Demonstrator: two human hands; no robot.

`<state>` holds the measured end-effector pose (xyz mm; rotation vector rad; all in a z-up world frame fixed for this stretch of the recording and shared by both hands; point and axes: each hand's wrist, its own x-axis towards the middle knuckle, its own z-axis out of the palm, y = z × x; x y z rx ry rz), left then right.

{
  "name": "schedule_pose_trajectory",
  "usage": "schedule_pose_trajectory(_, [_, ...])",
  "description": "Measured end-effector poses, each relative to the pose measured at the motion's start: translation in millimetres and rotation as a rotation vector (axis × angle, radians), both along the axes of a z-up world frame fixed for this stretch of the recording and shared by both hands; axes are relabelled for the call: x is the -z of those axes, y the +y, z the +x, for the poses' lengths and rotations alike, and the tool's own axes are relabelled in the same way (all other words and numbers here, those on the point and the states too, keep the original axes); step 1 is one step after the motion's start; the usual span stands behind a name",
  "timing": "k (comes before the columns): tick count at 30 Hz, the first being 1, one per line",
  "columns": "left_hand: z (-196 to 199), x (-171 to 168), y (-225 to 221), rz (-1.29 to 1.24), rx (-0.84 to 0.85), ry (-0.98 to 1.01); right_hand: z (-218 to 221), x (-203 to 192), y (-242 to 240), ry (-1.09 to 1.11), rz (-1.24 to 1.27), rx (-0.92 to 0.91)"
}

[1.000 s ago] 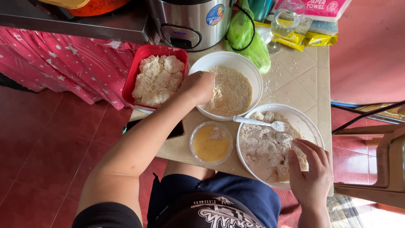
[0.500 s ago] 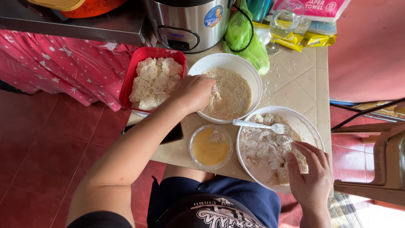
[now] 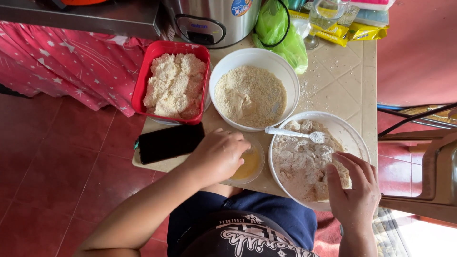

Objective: The person is breading pieces of food by dipping them in a bowl of egg wash and then coating them in a bowl of flour before placing them in a storage container.

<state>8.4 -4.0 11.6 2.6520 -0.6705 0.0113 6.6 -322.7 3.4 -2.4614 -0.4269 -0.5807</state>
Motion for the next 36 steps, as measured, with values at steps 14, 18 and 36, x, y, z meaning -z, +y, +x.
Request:
schedule_pose_trajectory(14, [-14, 38, -12, 0.139, -0.094, -0.247, -1, 7, -5, -0.027, -0.007, -0.028])
schedule_pose_trajectory(18, [-11, 44, -16, 0.123, -0.082, -0.289, -2, 8, -6, -0.026, -0.005, -0.025])
schedule_pose_trajectory(36, [-5, 54, -7, 0.126, -0.015, -0.148, -1, 7, -7, -0.029, 0.000, -0.053])
